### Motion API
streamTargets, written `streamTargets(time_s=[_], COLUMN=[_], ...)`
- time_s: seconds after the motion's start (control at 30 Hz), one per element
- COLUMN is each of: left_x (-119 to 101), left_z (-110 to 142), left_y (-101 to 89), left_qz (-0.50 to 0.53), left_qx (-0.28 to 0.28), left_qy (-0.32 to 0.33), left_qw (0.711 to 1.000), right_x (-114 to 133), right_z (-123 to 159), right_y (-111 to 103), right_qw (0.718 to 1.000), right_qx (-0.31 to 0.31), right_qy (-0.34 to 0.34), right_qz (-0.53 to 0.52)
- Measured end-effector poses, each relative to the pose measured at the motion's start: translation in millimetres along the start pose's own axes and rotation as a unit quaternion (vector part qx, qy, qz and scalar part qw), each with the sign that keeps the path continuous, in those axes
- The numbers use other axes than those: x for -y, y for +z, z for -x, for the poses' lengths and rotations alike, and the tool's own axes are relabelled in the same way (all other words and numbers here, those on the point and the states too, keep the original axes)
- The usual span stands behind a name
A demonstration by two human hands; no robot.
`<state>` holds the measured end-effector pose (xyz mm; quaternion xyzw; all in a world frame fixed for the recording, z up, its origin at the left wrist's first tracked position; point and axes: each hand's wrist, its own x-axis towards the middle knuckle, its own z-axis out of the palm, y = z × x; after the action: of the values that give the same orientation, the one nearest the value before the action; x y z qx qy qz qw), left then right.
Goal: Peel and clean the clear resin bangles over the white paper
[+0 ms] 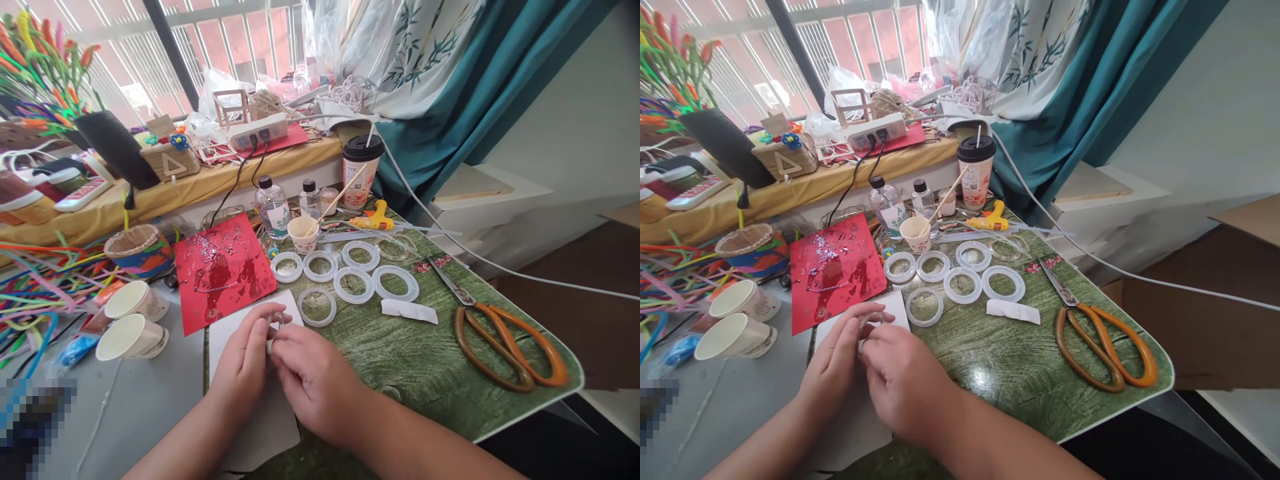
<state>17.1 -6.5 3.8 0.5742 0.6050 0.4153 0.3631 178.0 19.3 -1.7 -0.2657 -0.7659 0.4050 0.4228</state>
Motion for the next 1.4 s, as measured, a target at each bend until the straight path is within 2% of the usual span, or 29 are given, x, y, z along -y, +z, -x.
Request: streamTargets(time_s=[0.03, 0.13, 0.17, 0.27, 0.4, 0.5, 0.63, 0.77, 0.8, 0.9, 1.0, 1.07, 1.17, 1.2, 1.23, 1.33, 1.4], left_x=[0, 0, -1, -3, -6, -5, -3, -2, -1, 3, 7, 8, 7, 7, 6, 6, 7], left_z=[0, 2, 3, 4, 1, 0, 0, -1, -1, -1, 0, 1, 3, 4, 4, 3, 2], left_y=[-0.1, -0.3, -0.3, -0.5, -1.2, -1.4, 0.0, 2.0, 2.3, 2.7, 1.7, 0.2, -1.7, -2.1, -2.2, -1.6, -1.0], left_qz=[-0.003, -0.026, -0.029, -0.025, -0.03, 0.006, 0.0, 0.029, 0.026, 0.001, -0.024, -0.038, -0.034, -0.035, -0.043, -0.081, -0.085], left_qx=[-0.003, 0.009, 0.012, 0.007, 0.015, -0.01, 0.007, 0.004, 0.005, 0.025, 0.053, 0.049, 0.02, 0.024, 0.038, 0.086, 0.074], left_qy=[0.004, 0.022, 0.025, 0.024, 0.016, -0.016, -0.011, -0.024, -0.028, -0.01, 0.038, 0.059, 0.063, 0.074, 0.091, 0.142, 0.135], left_qw=[1.0, 0.999, 0.999, 0.999, 0.999, 1.0, 1.0, 0.999, 0.999, 1.0, 0.998, 0.996, 0.997, 0.996, 0.994, 0.983, 0.984], right_x=[0, 1, 1, 0, -2, -2, -1, -1, -2, -6, -8, -6, -3, -2, -1, -2, -2], right_z=[0, 0, 1, 1, 1, 1, 2, 2, 1, -2, -4, -3, 0, 0, 0, -3, -5], right_y=[0, 0, 0, 0, 1, 1, 1, 4, 5, 5, 2, 0, -1, -1, -1, -1, -3], right_qw=[1.0, 0.998, 0.999, 0.999, 0.998, 0.998, 0.999, 0.999, 1.0, 0.99, 0.969, 0.977, 0.998, 0.999, 0.997, 0.972, 0.968], right_qx=[0.006, -0.044, -0.038, 0.018, -0.056, 0.008, -0.04, 0.012, -0.002, -0.079, -0.086, -0.065, -0.004, -0.002, -0.012, -0.069, -0.064], right_qy=[-0.011, 0.04, 0.038, -0.036, 0.012, -0.055, 0.001, -0.041, -0.018, 0.111, 0.207, 0.179, 0.041, 0.028, 0.044, 0.169, 0.182], right_qz=[0.0, 0.003, 0.001, -0.002, 0.013, 0.021, 0.035, 0.015, 0.003, -0.041, -0.105, -0.101, -0.046, -0.047, -0.064, -0.149, -0.161])
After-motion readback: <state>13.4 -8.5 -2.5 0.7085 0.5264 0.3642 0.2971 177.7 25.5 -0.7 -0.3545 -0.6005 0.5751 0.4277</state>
